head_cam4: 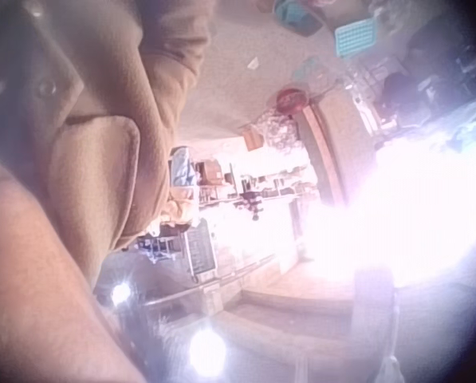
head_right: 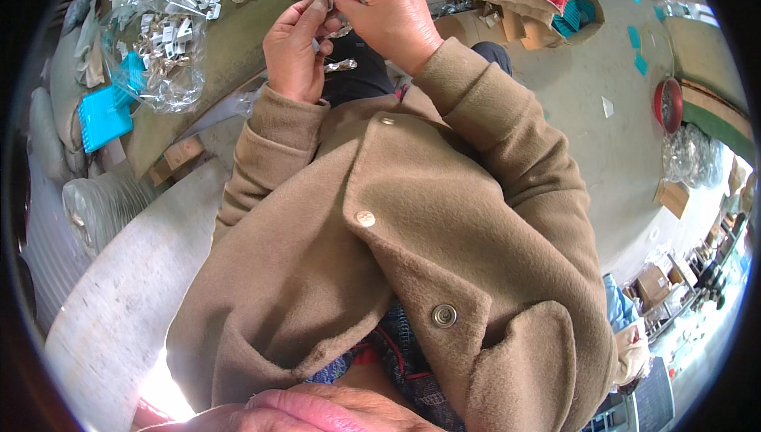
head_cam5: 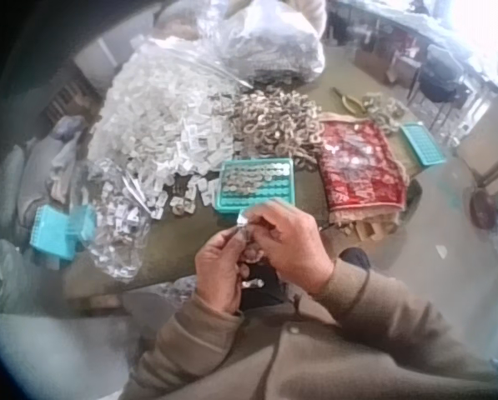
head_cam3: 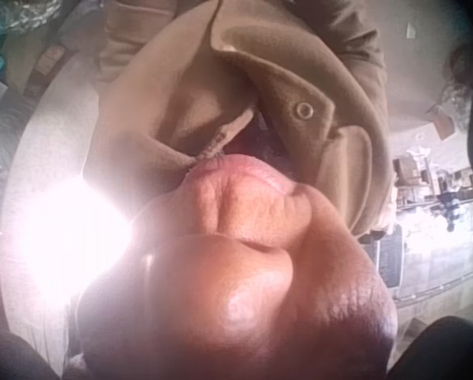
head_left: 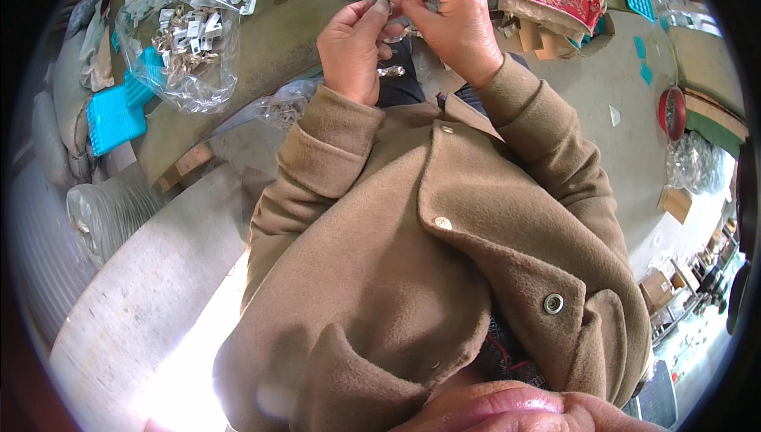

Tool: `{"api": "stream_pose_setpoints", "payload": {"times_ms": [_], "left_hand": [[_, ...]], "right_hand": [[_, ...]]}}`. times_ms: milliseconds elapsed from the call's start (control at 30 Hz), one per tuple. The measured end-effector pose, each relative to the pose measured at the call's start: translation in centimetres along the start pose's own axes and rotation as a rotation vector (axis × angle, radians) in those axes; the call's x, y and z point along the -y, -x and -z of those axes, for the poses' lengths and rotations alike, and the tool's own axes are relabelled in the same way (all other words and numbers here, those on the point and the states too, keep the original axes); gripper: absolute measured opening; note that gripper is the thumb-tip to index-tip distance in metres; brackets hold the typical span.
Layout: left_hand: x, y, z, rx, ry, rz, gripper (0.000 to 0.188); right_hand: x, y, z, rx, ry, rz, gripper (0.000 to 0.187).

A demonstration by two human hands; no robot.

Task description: The person repeatedly picks small white plastic housings and metallic components from a table, inserts the metal parts into the housings, and places the assembled units into a blue tray. The process is continuous and repetitive throughout the clip.

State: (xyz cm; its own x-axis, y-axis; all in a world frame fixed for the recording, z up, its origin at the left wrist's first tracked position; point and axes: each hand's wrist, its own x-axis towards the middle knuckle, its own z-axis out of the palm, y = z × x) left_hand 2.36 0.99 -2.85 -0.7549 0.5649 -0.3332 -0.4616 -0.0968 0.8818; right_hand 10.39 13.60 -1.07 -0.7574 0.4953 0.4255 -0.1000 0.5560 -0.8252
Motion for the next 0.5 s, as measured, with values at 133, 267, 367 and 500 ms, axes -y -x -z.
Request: {"api": "stream_pose_setpoints", "payload": {"times_ms": [133,267,367,500], "left_hand": [[-0.1,0.1,-0.1,0.01,-0.025,-0.005,0.024],[-0.1,0.2,-0.3,-0.008,-0.046,-0.022,0.025],[-0.2,0.5,-0.5,-0.017,-0.049,-0.01,0.025],[-0.1,0.8,-0.8,-0.031,-0.03,-0.035,0.026]], "right_hand": [[-0.6,0.2,-0.8,-0.06,0.149,0.191,0.017],[-1.2,0.4,-1.2,-0.07,0.236,0.335,0.02],[-1.6,0.4,-1.2,-0.064,0.273,0.352,0.02],[-2.1,0.3,-0.9,-0.02,0.25,0.293,0.019]]}}
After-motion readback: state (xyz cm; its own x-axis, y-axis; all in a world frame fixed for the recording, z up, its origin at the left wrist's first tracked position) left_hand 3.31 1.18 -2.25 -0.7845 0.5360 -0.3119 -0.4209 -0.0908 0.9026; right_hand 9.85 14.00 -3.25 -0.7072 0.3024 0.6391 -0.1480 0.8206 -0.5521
